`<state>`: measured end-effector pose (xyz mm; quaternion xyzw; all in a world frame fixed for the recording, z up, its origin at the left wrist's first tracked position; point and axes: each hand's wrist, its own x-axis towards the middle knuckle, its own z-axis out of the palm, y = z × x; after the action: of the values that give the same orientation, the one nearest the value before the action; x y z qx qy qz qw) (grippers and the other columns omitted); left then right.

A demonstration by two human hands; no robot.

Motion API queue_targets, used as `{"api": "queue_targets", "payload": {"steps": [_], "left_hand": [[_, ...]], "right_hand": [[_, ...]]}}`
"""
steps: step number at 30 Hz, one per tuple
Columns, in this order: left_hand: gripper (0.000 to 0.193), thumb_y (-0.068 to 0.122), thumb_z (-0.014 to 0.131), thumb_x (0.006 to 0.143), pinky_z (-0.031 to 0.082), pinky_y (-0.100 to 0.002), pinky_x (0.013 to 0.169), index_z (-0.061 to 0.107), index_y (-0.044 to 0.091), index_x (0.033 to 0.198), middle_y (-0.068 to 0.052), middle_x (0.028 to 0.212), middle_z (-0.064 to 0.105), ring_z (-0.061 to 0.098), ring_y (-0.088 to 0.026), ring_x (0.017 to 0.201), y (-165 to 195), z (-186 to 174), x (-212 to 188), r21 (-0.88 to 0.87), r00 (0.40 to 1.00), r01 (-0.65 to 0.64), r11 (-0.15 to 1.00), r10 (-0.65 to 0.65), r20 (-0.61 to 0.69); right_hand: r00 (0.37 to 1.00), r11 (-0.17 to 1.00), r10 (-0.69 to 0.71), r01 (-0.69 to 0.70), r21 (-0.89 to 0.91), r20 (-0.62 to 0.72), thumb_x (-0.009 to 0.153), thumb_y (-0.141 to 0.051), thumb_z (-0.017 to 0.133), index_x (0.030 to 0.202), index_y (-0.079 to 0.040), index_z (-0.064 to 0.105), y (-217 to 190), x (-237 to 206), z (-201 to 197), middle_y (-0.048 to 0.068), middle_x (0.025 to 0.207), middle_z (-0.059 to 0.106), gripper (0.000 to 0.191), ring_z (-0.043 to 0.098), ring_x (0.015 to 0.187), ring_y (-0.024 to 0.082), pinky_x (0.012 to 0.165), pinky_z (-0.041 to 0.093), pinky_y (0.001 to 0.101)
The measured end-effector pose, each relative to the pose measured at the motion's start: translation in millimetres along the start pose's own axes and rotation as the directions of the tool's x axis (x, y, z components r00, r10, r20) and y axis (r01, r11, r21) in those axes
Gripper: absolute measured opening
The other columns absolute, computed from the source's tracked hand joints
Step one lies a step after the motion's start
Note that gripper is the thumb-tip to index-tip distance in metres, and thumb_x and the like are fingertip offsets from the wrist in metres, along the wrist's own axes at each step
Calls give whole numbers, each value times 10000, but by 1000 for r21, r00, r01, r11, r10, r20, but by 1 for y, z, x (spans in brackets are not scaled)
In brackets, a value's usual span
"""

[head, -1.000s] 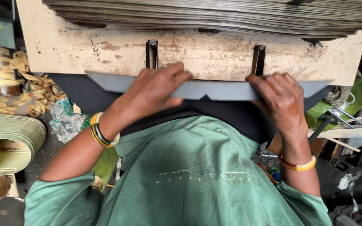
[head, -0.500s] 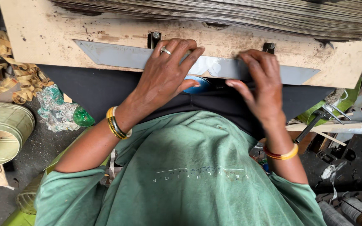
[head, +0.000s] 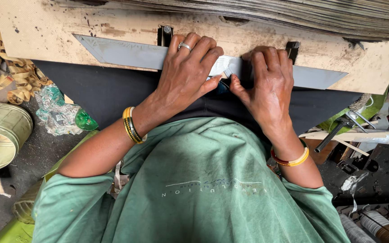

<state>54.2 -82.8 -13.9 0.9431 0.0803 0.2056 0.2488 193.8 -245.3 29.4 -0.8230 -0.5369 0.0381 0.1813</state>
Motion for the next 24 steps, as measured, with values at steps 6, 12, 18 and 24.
{"api": "queue_targets", "payload": {"steps": [6,12,18,24], "left_hand": [[469,318,875,817,386,-441,1002,666,71,1155,-41,1157,577,535,-241,1108,-2,6,2,-64,997,47,997,-50,-56],[471,310,839,868,394,-446,1080,633,60,1210,-74,1227,572,544,-249,1195,0,9,-4,-31,993,-4,1000,0,-115],[483,316,822,901,433,-437,1059,629,42,1249,-76,1251,578,559,-254,1195,-3,16,-9,11,988,-46,999,47,-149],[438,314,778,941,447,-449,1047,631,37,1246,-82,1178,607,577,-243,1124,-3,21,-12,116,976,-79,990,101,-195]], "right_hand": [[994,982,-109,103,-161,-25,884,-262,759,1160,18,621,4,2,11,175,1155,599,416,553,1060,355,903,481,465],[987,977,-153,143,-157,-52,950,-283,727,1157,27,590,11,-2,13,172,1138,575,397,582,1047,363,891,526,465],[968,976,-197,179,-124,-155,1001,-282,705,1167,14,607,7,-4,18,186,1178,582,352,586,1068,336,881,530,436],[942,959,-251,211,-190,-221,998,-317,692,1147,1,597,8,-4,23,152,1100,581,364,562,984,315,864,476,463]]}}
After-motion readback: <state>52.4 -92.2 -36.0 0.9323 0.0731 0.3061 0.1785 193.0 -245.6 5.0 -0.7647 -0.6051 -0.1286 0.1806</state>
